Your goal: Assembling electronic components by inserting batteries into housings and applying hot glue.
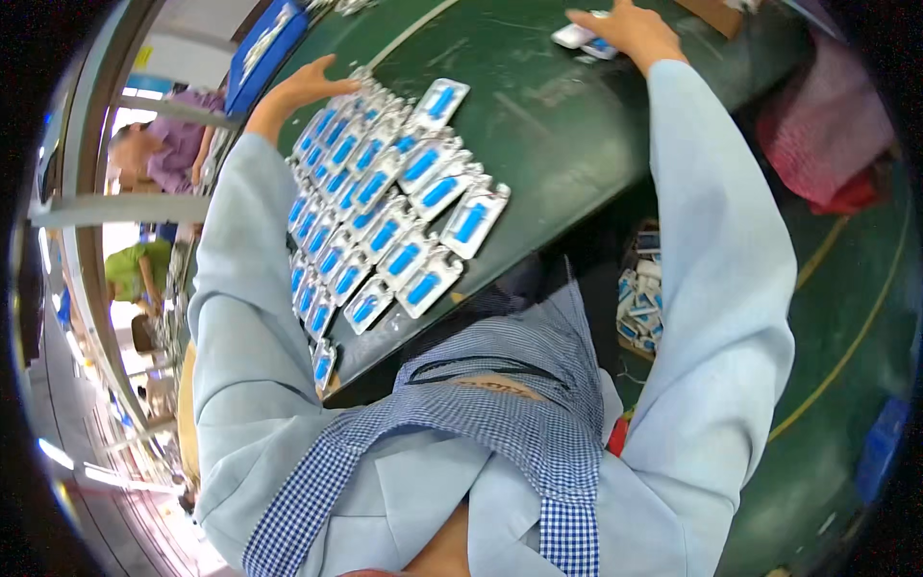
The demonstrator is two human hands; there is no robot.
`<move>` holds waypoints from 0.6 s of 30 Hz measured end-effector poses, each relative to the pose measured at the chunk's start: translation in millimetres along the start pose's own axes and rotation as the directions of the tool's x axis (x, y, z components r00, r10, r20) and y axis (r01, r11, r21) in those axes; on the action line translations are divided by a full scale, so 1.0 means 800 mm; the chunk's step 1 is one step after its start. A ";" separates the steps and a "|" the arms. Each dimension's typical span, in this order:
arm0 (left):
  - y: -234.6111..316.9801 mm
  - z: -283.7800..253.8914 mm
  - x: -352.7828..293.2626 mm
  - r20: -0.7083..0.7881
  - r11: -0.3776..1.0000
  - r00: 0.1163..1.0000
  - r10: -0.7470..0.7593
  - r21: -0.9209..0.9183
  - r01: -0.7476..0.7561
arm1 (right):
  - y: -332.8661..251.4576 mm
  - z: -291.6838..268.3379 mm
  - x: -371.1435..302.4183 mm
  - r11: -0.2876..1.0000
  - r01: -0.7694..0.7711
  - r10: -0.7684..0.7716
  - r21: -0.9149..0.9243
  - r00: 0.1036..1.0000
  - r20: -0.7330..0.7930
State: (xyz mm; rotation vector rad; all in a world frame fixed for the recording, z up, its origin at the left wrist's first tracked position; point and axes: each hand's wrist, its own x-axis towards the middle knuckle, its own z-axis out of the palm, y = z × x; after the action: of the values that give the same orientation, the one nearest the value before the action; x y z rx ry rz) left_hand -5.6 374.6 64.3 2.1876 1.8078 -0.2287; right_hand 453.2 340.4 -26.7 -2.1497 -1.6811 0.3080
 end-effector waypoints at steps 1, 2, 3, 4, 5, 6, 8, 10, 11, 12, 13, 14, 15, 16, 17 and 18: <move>-0.009 0.005 0.002 0.029 1.000 1.000 -0.007 -0.017 0.007 | 0.013 0.020 0.022 0.995 0.064 -0.061 -0.083 0.998 0.028; -0.032 0.008 -0.006 0.041 0.999 0.999 -0.026 -0.025 0.027 | 0.008 0.033 0.033 0.993 0.111 -0.112 0.031 0.992 0.056; -0.045 0.010 -0.007 0.061 0.999 0.998 -0.026 -0.036 0.028 | 0.006 0.042 0.039 0.982 0.134 -0.146 0.136 0.986 0.082; -0.057 0.009 -0.009 0.128 0.993 0.991 -0.045 -0.105 0.059 | -0.006 0.044 0.042 0.985 0.068 -0.084 0.158 0.992 0.097; -0.065 0.010 -0.007 0.121 0.989 0.992 -0.028 -0.140 0.045 | 0.004 0.048 0.048 0.975 0.078 -0.094 0.206 0.993 0.067; -0.071 0.015 -0.005 0.113 0.984 0.994 -0.007 -0.174 0.027 | 0.016 0.050 0.053 0.964 0.087 -0.099 0.252 0.994 0.035; -0.094 0.027 -0.001 0.096 0.986 0.992 0.084 -0.153 -0.069 | 0.007 0.065 0.052 0.935 0.070 -0.093 0.348 0.994 0.050; -0.032 0.020 -0.004 0.182 0.960 0.971 0.157 -0.259 -0.106 | 0.008 0.061 0.026 0.908 0.076 -0.071 0.413 0.997 -0.029; -0.026 0.010 -0.005 0.239 0.961 0.958 0.157 -0.261 -0.092 | 0.011 0.058 0.024 0.844 0.116 -0.091 0.524 0.993 -0.074; -0.018 0.005 0.005 0.298 0.959 0.938 0.177 -0.266 -0.096 | 0.026 0.052 0.024 0.774 0.151 -0.093 0.615 0.988 -0.126; -0.020 0.004 -0.001 0.268 0.970 0.945 0.185 -0.203 -0.133 | 0.008 0.044 0.006 0.741 0.093 -0.052 0.665 0.995 -0.081; -0.021 0.003 -0.008 0.203 0.970 0.963 0.177 -0.201 -0.136 | 0.002 0.033 -0.013 0.756 0.091 -0.045 0.648 0.995 -0.087; -0.013 0.000 -0.008 0.155 0.975 0.974 0.164 -0.177 -0.136 | 0.013 0.027 -0.033 0.651 0.039 -0.044 0.758 0.999 -0.013; -0.035 -0.002 -0.009 0.170 0.966 0.969 0.179 -0.220 -0.139 | 0.000 0.017 -0.057 0.544 -0.006 -0.081 0.839 0.995 0.060; -0.065 0.002 -0.015 0.195 0.963 0.963 0.184 -0.233 -0.136 | -0.027 0.006 -0.102 0.527 0.004 -0.133 0.850 0.988 0.078; -0.090 0.010 -0.017 0.221 0.960 0.957 0.189 -0.245 -0.134 | -0.053 -0.008 -0.157 0.509 0.010 -0.183 0.861 0.978 0.097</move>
State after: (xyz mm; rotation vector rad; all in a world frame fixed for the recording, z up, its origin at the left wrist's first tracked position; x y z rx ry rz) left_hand -78.2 371.6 52.0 2.0345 1.4385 -0.2295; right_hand 386.5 226.9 -10.6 -1.2651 -1.2679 1.0809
